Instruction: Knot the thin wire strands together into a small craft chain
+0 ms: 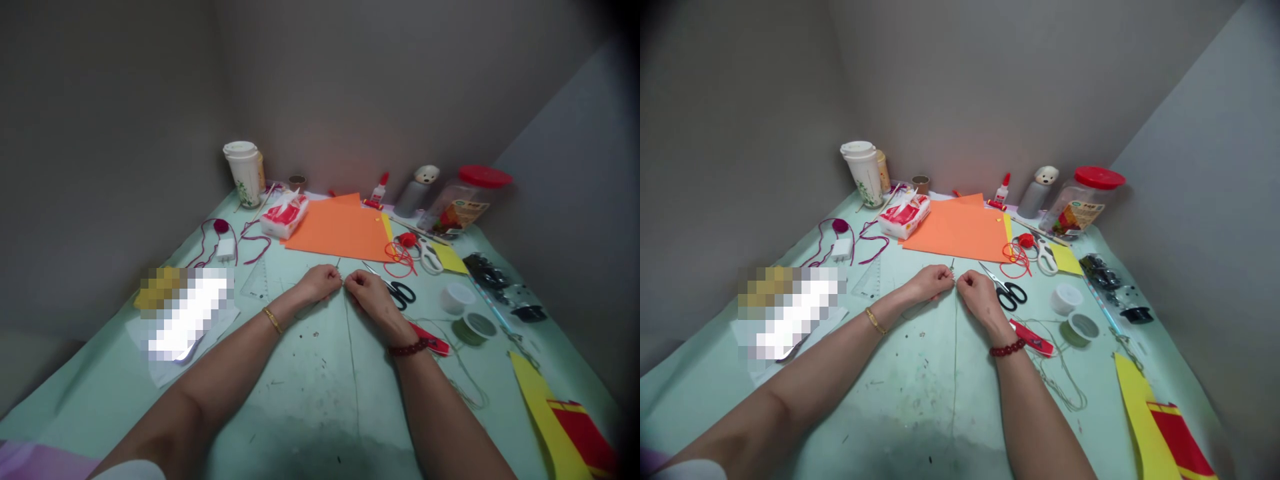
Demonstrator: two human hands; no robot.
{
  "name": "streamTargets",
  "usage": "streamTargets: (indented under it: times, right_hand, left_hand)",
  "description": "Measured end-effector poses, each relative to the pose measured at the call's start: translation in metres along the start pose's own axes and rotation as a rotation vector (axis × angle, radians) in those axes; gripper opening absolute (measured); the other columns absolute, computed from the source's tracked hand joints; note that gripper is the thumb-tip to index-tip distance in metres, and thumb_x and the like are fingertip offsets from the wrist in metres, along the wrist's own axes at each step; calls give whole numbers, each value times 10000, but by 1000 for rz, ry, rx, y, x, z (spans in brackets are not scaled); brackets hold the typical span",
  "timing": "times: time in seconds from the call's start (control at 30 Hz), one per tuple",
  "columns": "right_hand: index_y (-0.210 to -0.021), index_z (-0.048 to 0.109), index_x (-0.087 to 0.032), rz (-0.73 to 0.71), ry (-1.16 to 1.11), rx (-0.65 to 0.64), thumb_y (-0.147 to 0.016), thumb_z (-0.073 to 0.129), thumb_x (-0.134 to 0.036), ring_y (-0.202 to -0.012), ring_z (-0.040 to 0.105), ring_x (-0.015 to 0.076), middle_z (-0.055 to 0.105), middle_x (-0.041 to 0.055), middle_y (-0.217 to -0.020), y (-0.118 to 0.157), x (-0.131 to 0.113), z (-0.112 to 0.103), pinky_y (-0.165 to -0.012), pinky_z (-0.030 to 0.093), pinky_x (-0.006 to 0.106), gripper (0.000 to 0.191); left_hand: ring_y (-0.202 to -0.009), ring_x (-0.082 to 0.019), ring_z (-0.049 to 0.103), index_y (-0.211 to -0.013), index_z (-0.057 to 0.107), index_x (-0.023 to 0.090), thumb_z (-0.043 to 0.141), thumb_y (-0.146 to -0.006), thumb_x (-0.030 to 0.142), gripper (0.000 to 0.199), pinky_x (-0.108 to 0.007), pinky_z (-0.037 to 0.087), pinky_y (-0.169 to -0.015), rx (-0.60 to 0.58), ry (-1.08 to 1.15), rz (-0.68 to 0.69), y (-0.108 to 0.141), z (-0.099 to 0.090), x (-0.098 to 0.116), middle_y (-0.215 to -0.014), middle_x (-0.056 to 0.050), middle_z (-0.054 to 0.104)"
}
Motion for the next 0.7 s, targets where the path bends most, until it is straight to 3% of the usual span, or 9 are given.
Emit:
streamTargets:
  times: [0.3, 0.7]
  right_hand:
    - [-590, 538, -189, -233, 309, 186, -664, 457, -214, -595, 499, 151, 579, 19, -608, -2, -13, -3, -577, 358, 262, 113]
    - [-589, 529, -198, -52, 103, 38, -665, 450, -223, -387, 417, 108, 508, -30, -461, 5, -8, -5, -417, 314, 231, 112]
  left_hand:
    - [-365, -71, 418, -769, 536, 149, 487, -714, 263, 136, -170, 307, -381, 17, -14, -18, 1, -1, 3, -467, 51, 454]
    - [-376, -67, 422, -768, 536, 151, 501, -707, 262, 131, -168, 306, -385, 4, 6, 6, -1, 0, 0, -502, 48, 461]
Point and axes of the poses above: each hand's wrist, its own y-axis away from the middle knuckle, its own z-axis out of the palm, x = y × z, the point moved 6 cm from there along -y, towards the middle knuckle
